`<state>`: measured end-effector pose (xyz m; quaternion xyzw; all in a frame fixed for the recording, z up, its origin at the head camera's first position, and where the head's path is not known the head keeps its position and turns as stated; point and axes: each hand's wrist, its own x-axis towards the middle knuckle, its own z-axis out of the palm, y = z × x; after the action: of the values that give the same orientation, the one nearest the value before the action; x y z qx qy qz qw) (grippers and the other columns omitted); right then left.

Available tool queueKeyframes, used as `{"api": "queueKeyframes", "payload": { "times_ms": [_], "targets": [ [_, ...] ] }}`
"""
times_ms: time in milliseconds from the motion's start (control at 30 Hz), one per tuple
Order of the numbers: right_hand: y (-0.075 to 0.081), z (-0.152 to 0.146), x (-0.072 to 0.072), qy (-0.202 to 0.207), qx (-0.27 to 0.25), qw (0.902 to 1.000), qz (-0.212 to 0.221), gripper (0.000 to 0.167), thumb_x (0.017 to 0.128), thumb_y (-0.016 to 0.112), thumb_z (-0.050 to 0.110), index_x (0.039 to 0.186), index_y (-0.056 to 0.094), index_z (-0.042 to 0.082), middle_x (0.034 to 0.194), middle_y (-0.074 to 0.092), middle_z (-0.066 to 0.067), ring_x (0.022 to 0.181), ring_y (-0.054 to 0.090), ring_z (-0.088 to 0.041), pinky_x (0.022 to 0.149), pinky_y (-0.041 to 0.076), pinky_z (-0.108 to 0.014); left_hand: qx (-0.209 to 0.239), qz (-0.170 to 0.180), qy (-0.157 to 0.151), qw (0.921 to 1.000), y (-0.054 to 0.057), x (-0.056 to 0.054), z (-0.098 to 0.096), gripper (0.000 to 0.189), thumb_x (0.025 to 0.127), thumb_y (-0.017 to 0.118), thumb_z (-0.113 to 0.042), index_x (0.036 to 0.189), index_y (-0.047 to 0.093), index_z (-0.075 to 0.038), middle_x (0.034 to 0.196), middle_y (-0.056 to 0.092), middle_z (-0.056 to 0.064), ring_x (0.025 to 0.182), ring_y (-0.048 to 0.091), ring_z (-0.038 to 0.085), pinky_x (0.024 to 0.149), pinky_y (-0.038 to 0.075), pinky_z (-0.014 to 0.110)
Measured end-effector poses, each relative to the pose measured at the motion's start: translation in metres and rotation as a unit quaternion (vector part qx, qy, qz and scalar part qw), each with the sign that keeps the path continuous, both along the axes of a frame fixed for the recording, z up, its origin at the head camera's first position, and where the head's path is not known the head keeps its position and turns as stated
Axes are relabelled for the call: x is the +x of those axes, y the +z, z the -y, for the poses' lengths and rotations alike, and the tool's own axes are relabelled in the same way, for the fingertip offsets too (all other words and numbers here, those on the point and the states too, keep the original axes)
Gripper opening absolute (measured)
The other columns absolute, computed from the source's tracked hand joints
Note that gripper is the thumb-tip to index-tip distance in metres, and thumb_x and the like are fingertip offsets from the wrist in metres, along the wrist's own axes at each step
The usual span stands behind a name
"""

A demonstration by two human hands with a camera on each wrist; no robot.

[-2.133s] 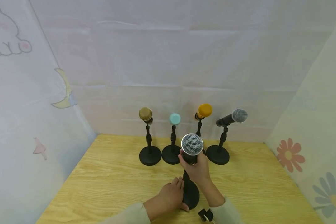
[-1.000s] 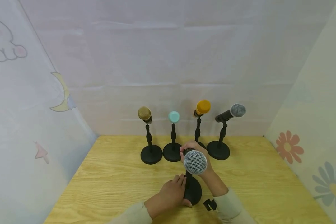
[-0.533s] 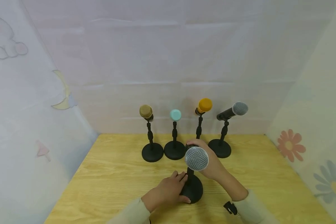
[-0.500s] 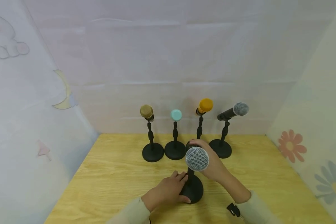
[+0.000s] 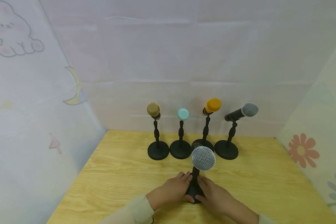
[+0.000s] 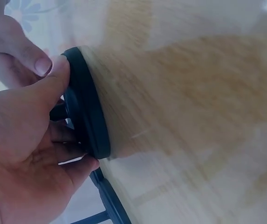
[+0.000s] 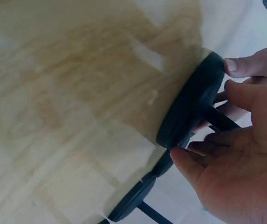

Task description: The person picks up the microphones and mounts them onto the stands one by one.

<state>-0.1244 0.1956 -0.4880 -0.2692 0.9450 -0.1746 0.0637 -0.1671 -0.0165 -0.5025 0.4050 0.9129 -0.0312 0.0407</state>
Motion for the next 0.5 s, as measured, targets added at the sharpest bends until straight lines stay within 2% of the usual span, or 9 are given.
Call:
{"api": "queueKeyframes", "payload": {
  "times_ms": [167, 333, 500],
  "targets": [
    [-0.003, 0.0036, 0.0004, -0.017, 0.02, 0.9997, 0.002, 0.068, 0.095, 0.071, 0.037, 0.141, 0.053, -0.009, 0.15, 0.046, -0.024, 0.138, 0.045, -0.043, 0.104, 0.045, -0.057, 0.009, 0.026, 0.002, 0.9996, 0.0025, 0.0013, 0.0005, 0.088, 0.093, 0.05, -0.069, 0.155, 0.041, -0.007, 0.161, 0.038, 0.007, 0.144, 0.041, 0.018, 0.109, 0.043, 0.024],
    [-0.0063, 0.0057, -0.001, -0.027, 0.025, 0.9993, 0.008, 0.068, 0.094, 0.071, 0.039, 0.142, 0.054, -0.007, 0.151, 0.048, -0.022, 0.139, 0.045, -0.043, 0.104, 0.044, -0.058, 0.01, 0.031, 0.002, 0.9995, 0.003, 0.0017, 0.0036, 0.087, 0.093, 0.05, -0.068, 0.155, 0.042, -0.007, 0.161, 0.038, 0.008, 0.144, 0.041, 0.019, 0.111, 0.041, 0.026],
    [-0.0085, 0.0093, -0.0048, -0.016, 0.03, 0.9994, 0.0, 0.069, 0.094, 0.07, 0.041, 0.142, 0.054, -0.005, 0.15, 0.049, -0.021, 0.136, 0.048, -0.041, 0.103, 0.046, -0.056, 0.001, 0.03, 0.015, 0.9994, -0.0025, 0.0002, 0.0078, 0.089, 0.092, 0.049, -0.07, 0.155, 0.041, -0.008, 0.161, 0.037, 0.006, 0.145, 0.04, 0.018, 0.111, 0.041, 0.026]
  ]
}}
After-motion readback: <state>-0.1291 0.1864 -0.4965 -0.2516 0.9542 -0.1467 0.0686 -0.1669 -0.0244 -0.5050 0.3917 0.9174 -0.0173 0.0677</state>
